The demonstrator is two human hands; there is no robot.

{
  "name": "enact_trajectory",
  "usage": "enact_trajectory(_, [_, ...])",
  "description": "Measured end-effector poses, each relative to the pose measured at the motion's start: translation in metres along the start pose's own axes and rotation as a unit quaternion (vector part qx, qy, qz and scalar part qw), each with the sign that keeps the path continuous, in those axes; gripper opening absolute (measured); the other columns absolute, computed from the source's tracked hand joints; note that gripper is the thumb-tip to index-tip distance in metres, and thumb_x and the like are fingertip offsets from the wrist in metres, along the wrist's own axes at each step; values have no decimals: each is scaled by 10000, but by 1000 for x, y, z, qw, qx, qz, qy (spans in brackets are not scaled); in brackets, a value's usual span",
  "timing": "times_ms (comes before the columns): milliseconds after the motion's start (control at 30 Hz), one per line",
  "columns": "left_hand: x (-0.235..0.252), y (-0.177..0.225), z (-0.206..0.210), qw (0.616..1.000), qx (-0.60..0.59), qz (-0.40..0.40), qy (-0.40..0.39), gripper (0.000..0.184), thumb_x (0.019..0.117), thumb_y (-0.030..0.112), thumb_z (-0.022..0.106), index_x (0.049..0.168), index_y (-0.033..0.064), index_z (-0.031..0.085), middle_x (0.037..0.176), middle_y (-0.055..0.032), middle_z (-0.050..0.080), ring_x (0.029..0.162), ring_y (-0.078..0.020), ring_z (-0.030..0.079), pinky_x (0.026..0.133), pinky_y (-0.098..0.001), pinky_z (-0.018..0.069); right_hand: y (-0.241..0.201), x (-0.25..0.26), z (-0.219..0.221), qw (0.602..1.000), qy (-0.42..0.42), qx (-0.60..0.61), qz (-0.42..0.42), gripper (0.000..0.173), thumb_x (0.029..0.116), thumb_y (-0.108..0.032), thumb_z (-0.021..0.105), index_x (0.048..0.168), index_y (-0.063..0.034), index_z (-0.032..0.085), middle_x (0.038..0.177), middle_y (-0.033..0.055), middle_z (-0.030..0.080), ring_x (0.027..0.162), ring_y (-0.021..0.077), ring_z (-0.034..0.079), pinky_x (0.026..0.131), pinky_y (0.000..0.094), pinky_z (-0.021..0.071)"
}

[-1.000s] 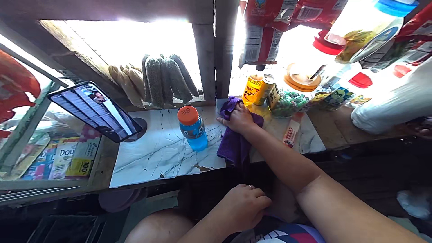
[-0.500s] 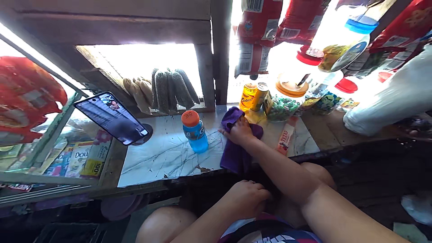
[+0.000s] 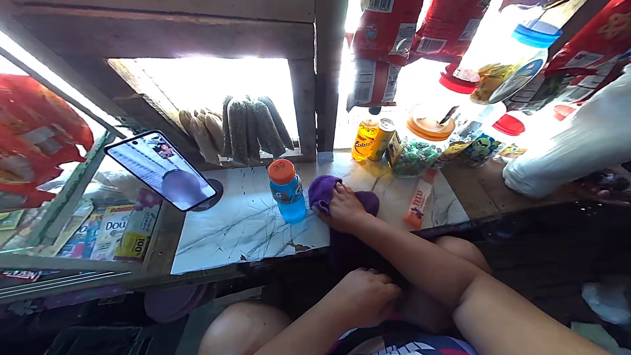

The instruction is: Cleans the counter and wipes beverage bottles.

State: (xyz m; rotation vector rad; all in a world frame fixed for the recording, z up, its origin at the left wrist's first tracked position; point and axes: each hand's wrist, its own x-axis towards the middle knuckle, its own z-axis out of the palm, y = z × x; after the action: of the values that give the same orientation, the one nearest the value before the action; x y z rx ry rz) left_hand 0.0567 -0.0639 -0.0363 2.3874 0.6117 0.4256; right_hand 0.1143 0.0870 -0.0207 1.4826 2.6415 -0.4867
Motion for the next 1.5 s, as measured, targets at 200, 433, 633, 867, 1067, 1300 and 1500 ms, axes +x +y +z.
enact_trajectory(200, [2, 0, -5, 999, -14, -25, -22, 241, 1018, 172, 537, 1161, 113, 722, 1124, -125, 729, 1084, -328, 692, 919, -546, 539, -2, 42, -6, 999, 48, -12, 12, 517, 1026, -436, 512, 1397, -87, 602, 1549, 151, 471, 1497, 336, 332, 1228, 538, 221])
enact_trajectory(433, [2, -8, -8, 999, -5, -43, -30, 260, 1020, 180, 519, 1178, 134, 721, 1148, -107, 731, 1117, -310, 687, 943, -537, 538, 9, 42, -4, 997, 74, 3, 29, 480, 1009, -435, 555, 1331, -91, 651, 1495, 120, 531, 1472, 304, 373, 1219, 504, 257])
enact_trajectory(633, [-2, -9, -3, 999, 11, -36, -14, 267, 1021, 199, 515, 1193, 153, 714, 1136, -91, 732, 1096, -297, 696, 917, -523, 552, 49, 6, -3, 986, 130, 28, 97, 487, 990, -400, 601, 1290, -23, 668, 1464, 195, 543, 1436, 376, 411, 1197, 549, 289])
enact_trajectory(867, [-1, -6, -1, 997, 2, -56, -48, 285, 1029, 202, 505, 1229, 160, 704, 1199, -81, 720, 1150, -289, 676, 957, -531, 532, 74, -25, -1, 974, 138, 11, 180, 516, 994, -449, 581, 1290, -36, 668, 1460, 195, 539, 1432, 380, 405, 1190, 558, 294])
enact_trajectory(1067, [2, -6, -1, 996, 2, -56, -68, 304, 1040, 218, 481, 1257, 172, 689, 1226, -78, 708, 1173, -282, 662, 980, -520, 518, 90, -40, 2, 978, 118, 0, 171, 508, 992, -455, 577, 1305, -64, 666, 1461, 167, 546, 1442, 354, 400, 1207, 540, 275])
enact_trajectory(1300, [5, -6, -3, 993, 3, -79, -91, 323, 1054, 234, 457, 1283, 169, 675, 1265, -83, 692, 1215, -287, 637, 1016, -516, 494, 108, -46, 0, 978, 130, -9, 164, 494, 1001, -444, 576, 1293, -57, 673, 1457, 165, 555, 1428, 344, 428, 1198, 529, 299])
enact_trajectory(1500, [2, -4, -10, 990, -6, -96, -101, 340, 1057, 233, 456, 1320, 166, 659, 1300, -98, 676, 1243, -302, 620, 1038, -530, 473, 116, -48, -12, 983, 97, 21, 153, 574, 1009, -461, 586, 1370, -15, 601, 1495, 208, 498, 1441, 372, 397, 1199, 548, 281])
